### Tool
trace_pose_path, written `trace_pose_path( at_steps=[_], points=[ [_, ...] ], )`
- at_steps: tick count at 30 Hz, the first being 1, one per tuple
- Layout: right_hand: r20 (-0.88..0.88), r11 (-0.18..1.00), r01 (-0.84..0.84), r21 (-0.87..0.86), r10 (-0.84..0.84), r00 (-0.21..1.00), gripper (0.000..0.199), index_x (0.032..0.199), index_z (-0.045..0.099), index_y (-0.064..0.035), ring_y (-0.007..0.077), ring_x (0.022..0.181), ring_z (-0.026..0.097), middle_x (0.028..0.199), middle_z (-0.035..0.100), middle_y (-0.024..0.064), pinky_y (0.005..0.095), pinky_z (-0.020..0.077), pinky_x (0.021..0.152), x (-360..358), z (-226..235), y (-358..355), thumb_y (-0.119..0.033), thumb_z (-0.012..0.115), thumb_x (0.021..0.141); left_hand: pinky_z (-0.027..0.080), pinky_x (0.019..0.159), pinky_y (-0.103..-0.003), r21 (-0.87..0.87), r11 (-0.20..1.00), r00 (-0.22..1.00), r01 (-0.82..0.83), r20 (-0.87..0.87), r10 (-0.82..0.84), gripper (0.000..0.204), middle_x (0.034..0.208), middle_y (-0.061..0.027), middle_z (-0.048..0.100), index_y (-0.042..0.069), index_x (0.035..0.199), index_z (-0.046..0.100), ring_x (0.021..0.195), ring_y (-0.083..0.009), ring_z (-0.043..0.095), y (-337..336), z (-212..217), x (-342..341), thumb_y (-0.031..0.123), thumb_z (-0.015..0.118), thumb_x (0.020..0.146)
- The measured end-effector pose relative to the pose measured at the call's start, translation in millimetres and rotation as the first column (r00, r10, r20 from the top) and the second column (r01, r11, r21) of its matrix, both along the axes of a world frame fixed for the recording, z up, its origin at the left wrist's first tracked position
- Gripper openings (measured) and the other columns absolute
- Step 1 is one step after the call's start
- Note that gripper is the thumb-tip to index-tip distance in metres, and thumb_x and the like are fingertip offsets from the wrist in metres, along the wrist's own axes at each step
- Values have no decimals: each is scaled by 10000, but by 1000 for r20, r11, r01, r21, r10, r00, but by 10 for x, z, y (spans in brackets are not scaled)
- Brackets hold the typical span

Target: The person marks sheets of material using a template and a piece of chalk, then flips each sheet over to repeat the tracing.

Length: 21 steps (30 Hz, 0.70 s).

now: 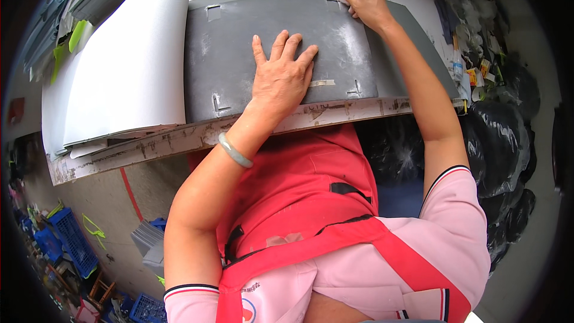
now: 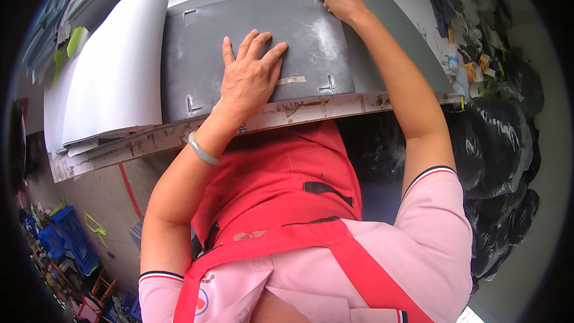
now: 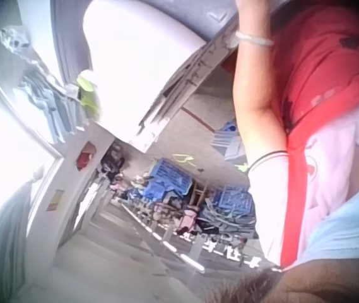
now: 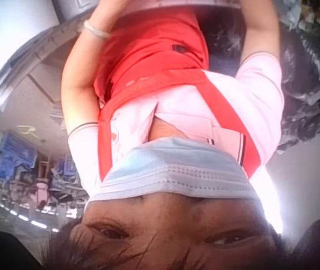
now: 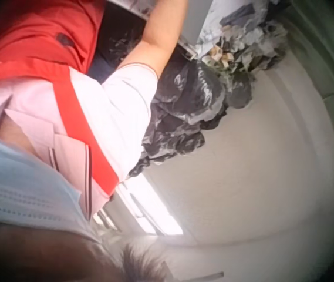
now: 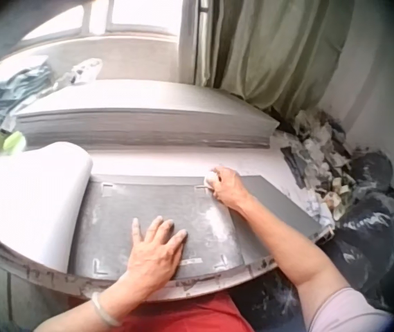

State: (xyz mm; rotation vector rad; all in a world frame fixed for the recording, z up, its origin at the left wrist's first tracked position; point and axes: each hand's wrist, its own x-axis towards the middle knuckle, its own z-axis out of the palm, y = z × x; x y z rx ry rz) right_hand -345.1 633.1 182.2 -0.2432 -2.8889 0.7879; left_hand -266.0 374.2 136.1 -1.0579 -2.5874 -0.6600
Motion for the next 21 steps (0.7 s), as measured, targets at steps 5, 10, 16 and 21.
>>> trace_pose_path(
  at_steps=[5,10,16,21],
  points=[
    [26,956,123,-266,-121,992,213,1062,613,-29,97,612,612,817,670,56,267,539,538,20,-13,-113,-196,648,935,213,1117,-720,9,1000,1000,-1,-4,1,326,1358,-113,546,186,1276,640,1367,-322,443,-13,-17,-11,258,585,963],
    [271,991,54,-122,-19,962,233,1076,626,-26,91,613,614,819,673,53,259,537,540,-147,179,-62,-195,660,920,209,1112,-730,13,1000,1000,-14,-9,14,326,1355,-115,547,182,1279,636,1364,-324,444,-5,-35,-2,260,578,968],
    [-8,951,-131,-279,134,991,216,1032,658,-31,77,673,622,812,666,23,247,537,588,-296,185,-660,-235,663,962,256,1096,-722,-2,1000,999,-25,-29,25,316,1343,-101,550,202,1268,636,1363,-313,444,10,-17,11,252,600,958],
    [-135,895,-433,-105,419,898,200,983,710,-37,212,752,677,837,708,96,351,544,709,-580,-6,-1665,-225,656,939,259,1080,-743,19,999,999,-35,-29,36,321,1343,-121,527,172,1248,649,1346,-315,439,-2,-50,-1,256,612,940]
  ],
)
